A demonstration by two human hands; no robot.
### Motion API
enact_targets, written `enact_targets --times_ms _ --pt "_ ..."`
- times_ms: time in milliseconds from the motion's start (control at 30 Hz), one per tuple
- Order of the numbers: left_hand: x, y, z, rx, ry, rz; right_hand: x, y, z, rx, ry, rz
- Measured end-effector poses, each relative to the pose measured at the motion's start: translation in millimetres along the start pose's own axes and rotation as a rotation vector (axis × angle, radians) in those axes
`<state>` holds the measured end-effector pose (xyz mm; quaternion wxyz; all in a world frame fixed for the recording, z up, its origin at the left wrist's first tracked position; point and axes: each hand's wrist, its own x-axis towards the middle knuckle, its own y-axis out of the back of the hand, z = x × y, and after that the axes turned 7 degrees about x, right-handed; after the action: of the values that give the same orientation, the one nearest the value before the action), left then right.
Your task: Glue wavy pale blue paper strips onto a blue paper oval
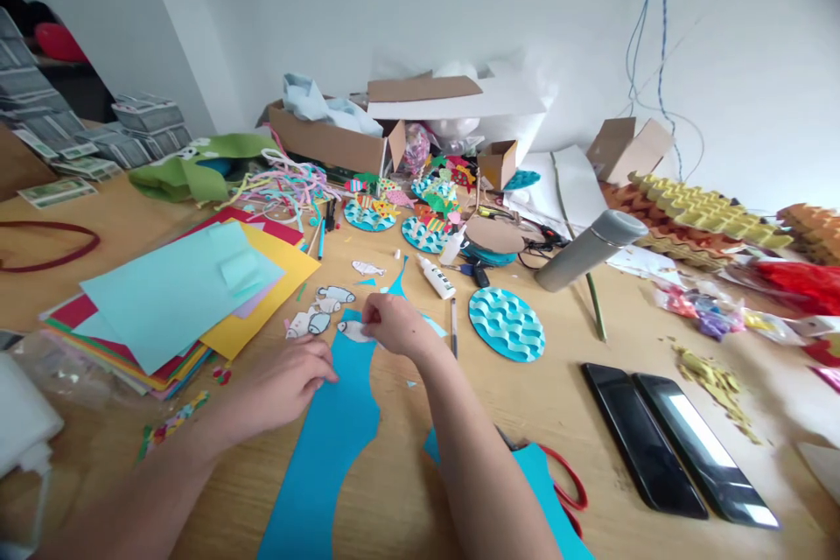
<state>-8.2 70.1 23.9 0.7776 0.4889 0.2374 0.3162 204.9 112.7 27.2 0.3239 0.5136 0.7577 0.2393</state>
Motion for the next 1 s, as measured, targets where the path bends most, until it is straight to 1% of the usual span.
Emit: enact_targets --times_ms 33,100,167,233,367,467,567,633,700,800,867,933,1000 --pt "1.2 1.4 -1.1 -0.027 0.070 0.027 -6.2 -0.6 -1.2 0.044 0.000 -0.041" --pt "3.6 5.5 -2.1 -0.084 0.207 0.123 -20.3 -5.3 -3.5 0.125 -0.004 -0.138" --pt "5.3 10.0 -2.0 -0.144 0.262 0.228 -34.2 -14.6 -5.5 0.179 -0.014 -0.216" --pt "5.9 12.9 -1.4 -0.180 0.262 0.273 -44.8 -26.2 -7.3 0.198 -0.029 -0.235" --pt "6.3 11.0 -0.4 -0.157 0.227 0.203 -54.1 -44.5 -10.3 0.156 -0.047 -0.163" --pt "7.4 5.4 -1.1 -0.144 0.182 0.147 -54.8 -49.6 -11.8 0.105 -0.028 -0.111" --pt "8.4 0.7 -3.1 -0.126 0.131 0.108 -55.1 -46.7 -12.5 0.064 0.004 -0.078" --pt "8.8 -1.1 -4.4 -0.120 0.100 0.091 -57.1 -40.9 -12.4 0.081 0.018 -0.047" --pt "8.9 -2.7 -5.4 -0.132 0.065 0.081 -62.1 -35.2 -12.0 0.118 0.043 0.036" --pt "8.3 -5.5 -6.5 -0.160 0.012 0.068 -76.4 -36.1 -10.6 0.131 0.179 0.215" --pt "7.4 -7.8 -7.2 -0.159 -0.008 0.057 -88.2 -46.1 -9.0 0.105 0.297 0.291" --pt "6.7 -9.8 -8.0 -0.146 -0.011 0.049 -98.4 -60.5 -6.6 0.078 0.357 0.312" --pt "6.5 -10.9 -9.0 -0.136 -0.010 0.046 -104.6 -74.3 -3.3 0.043 0.380 0.314"
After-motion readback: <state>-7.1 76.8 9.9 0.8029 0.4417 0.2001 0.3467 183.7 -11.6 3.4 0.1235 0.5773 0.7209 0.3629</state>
